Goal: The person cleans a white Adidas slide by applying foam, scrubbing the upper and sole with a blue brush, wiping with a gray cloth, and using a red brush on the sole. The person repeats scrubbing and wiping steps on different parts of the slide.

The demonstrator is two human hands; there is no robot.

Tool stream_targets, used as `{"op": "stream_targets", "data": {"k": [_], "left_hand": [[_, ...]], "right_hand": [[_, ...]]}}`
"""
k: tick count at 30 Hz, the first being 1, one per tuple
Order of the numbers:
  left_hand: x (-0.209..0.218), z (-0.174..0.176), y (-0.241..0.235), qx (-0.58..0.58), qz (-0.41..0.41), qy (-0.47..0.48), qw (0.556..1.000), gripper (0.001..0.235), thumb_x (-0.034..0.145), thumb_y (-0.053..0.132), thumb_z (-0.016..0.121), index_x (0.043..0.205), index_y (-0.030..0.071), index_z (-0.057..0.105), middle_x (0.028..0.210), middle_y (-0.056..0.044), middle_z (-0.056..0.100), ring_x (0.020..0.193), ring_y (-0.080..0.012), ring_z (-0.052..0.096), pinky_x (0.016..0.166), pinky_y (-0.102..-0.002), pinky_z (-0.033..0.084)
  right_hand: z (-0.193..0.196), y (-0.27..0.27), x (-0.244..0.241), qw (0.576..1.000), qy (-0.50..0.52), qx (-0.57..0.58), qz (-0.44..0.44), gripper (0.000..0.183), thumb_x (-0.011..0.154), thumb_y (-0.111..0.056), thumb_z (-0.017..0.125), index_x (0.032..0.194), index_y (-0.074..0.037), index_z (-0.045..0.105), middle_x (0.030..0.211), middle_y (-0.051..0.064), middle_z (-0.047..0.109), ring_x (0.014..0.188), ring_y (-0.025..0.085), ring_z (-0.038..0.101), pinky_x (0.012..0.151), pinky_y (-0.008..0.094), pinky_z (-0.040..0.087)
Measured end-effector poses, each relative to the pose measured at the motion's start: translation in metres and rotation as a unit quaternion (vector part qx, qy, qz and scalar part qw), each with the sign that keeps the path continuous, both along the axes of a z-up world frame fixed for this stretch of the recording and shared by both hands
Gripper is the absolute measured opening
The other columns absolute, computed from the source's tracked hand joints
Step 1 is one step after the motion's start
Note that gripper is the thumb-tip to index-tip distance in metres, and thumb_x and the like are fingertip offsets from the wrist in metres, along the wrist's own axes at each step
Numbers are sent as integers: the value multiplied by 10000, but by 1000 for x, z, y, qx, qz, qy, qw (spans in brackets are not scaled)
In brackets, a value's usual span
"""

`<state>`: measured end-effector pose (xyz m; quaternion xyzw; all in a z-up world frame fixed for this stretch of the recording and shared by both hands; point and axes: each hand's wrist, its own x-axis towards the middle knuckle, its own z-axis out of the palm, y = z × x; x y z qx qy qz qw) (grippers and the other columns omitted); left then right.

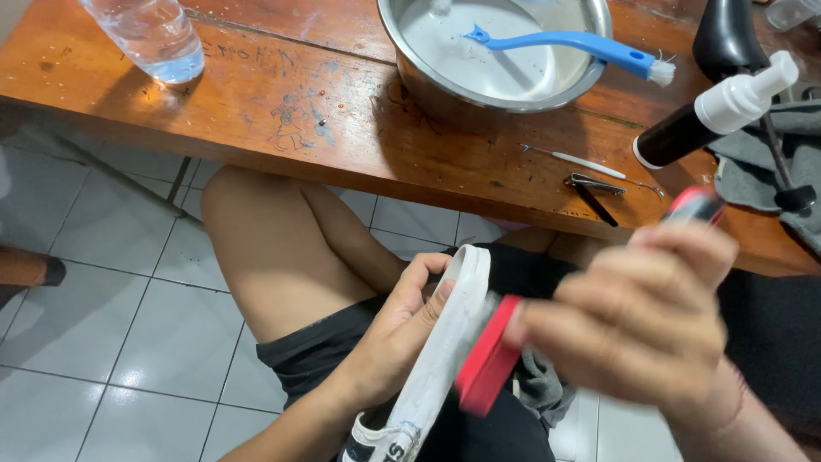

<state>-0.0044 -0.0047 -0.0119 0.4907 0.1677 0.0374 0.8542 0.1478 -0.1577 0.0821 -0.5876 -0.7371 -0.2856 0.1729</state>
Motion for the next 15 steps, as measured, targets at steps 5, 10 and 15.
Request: {"op": "stream_targets", "data": {"k": [5,10,15], "left_hand": [[1,-4,0,-6,19,12,1000,385,989,445,525,1207,128,533,784,14,514,628,-47,445,564,-229,394],[-3,-2,2,45,22,7,999,434,973,467,507,1225,114,532,910,-2,559,734,-65,483,671,-241,436],[-1,5,7,24,24,38,999,441,974,456,507,1251,116,558,798,-4,553,648,-79,481,597,-251,431]], "right_hand": [[13,9,-24,999,22,-14,35,124,981,-335,637,869,-303,678,747,-111,611,670,136,533,811,412,364],[32,20,36,998,-14,14,-53,192,1016,-259,810,863,-179,727,831,22,668,774,240,574,921,443,326],[64,37,82,969,35,-22,-244,243,1280,-247,767,1097,-88,781,902,52,593,943,304,548,1002,488,309]]}}
